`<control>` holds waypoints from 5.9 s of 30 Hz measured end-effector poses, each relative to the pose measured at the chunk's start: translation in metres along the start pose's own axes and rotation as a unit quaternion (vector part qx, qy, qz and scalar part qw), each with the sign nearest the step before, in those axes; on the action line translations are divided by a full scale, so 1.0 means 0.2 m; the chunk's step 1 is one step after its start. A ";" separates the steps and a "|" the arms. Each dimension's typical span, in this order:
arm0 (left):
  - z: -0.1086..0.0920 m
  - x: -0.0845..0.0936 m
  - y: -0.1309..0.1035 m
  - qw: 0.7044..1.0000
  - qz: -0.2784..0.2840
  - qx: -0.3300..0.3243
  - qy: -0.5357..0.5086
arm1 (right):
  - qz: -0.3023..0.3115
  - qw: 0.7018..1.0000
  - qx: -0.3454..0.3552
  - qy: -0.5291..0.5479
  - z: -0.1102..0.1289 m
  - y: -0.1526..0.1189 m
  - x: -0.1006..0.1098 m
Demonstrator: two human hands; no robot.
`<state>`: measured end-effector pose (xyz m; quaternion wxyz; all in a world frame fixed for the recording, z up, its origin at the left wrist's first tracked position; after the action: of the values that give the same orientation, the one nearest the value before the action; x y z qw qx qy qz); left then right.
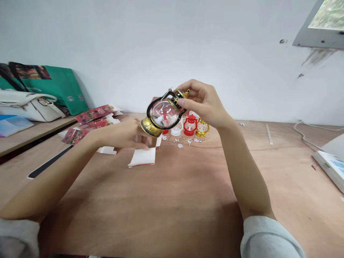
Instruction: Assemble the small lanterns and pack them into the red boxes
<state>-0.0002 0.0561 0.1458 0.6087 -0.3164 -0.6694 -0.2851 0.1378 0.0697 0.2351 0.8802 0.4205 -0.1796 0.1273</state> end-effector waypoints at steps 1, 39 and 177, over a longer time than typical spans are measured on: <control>-0.02 0.00 -0.01 1.000 0.011 -0.005 -0.004 | -0.015 1.000 -0.003 -0.003 -0.03 0.01 0.00; 0.06 -0.21 0.07 0.989 0.089 0.039 -0.113 | -0.184 0.972 -0.009 0.146 -0.06 0.01 0.20; 0.18 -0.53 0.19 0.831 -0.219 0.033 -0.511 | 0.359 0.915 -0.060 -0.176 -0.25 -0.12 -0.31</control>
<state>0.0130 0.0995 0.0368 0.1118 -0.2418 -0.9455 -0.1870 0.1012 0.0888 0.1633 0.7530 0.2893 -0.4779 0.3478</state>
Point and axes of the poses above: each hand's wrist, its own y-axis towards the middle knuckle, its own x-axis out of the back of the hand, z = x × y, the point moved 10 cm from there along y, towards the middle knuckle, and after that the axes turned 3 degrees about x, right-handed, at the moved point
